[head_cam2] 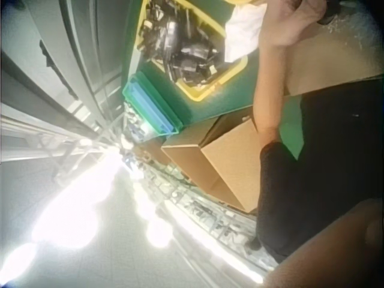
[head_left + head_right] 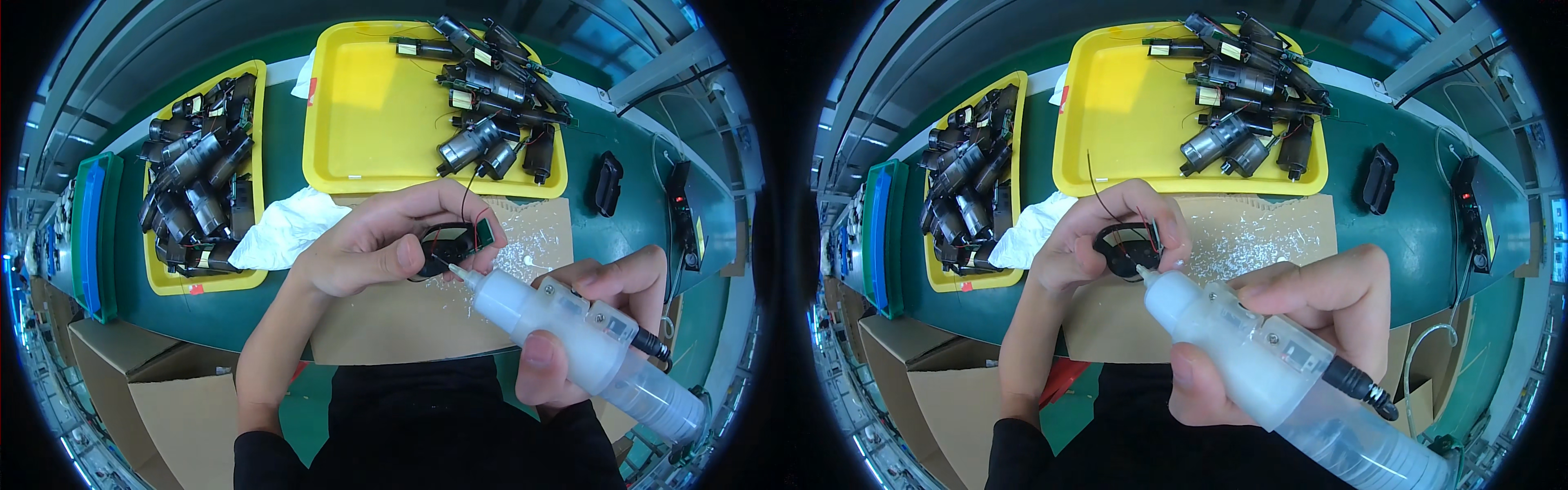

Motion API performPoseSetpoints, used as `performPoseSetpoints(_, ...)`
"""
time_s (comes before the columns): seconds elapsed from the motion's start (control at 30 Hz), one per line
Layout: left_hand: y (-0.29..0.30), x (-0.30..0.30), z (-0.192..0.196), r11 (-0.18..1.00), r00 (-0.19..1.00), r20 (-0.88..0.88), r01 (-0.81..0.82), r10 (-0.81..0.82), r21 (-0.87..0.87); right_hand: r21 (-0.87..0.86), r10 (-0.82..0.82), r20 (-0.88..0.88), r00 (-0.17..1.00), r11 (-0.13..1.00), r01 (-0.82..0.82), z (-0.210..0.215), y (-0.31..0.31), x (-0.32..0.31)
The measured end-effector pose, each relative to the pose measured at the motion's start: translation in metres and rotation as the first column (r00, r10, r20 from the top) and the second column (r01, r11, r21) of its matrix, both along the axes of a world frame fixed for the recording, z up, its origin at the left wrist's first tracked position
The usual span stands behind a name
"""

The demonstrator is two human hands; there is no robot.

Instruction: The person repeatedly picks up small black cylindrical components from a yellow tray and applies a clear liquid from a syringe-like dispenser into the open end of each component. After dispensing the liquid, the person places the component back into the tray. The process is repeated for multiple units throughout the clip.

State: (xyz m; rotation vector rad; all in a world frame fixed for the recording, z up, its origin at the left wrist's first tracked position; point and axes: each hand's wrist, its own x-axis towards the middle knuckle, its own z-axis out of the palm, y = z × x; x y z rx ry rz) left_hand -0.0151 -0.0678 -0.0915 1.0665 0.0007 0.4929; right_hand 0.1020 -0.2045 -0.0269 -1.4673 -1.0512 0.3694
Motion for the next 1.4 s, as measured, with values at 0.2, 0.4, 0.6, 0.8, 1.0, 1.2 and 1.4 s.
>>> performPoseSetpoints(0.2,0.001,-0.001,-0.004,0.999,1.0,0.015,-0.004,0.004,0.032,0.004,0.004,-0.043,0.999,1.0,-0.004,-0.003,0.003,-0.003)
performPoseSetpoints(0.4,0.002,0.001,-0.004,0.999,0.998,0.042,0.035,-0.036,0.026,-0.001,0.001,-0.033,0.999,1.0,-0.001,-0.003,0.001,-0.002)
performPoseSetpoints(0.6,0.001,0.0,-0.004,0.999,0.998,0.048,0.048,-0.048,0.017,-0.009,-0.002,-0.038,0.999,1.0,0.002,0.0,-0.001,-0.002)
performPoseSetpoints(0.8,0.001,0.0,-0.003,0.998,0.996,0.057,0.064,-0.064,-0.009,0.015,-0.007,-0.048,0.999,1.0,0.007,0.001,-0.001,-0.003)
performPoseSetpoints(1.0,0.001,-0.002,-0.007,0.998,0.998,0.031,0.061,-0.061,-0.008,0.076,0.045,0.011,0.999,0.996,-0.045,-0.007,0.001,0.001)
performPoseSetpoints(1.2,0.001,-0.001,-0.004,0.996,0.995,0.069,0.078,-0.076,-0.031,0.077,0.068,0.082,0.994,0.994,-0.074,-0.003,0.0,0.003)
performPoseSetpoints(1.4,0.001,-0.001,-0.006,0.996,0.994,0.068,0.089,-0.087,-0.018,0.022,0.157,0.135,0.978,0.987,-0.162,0.001,-0.004,0.01)
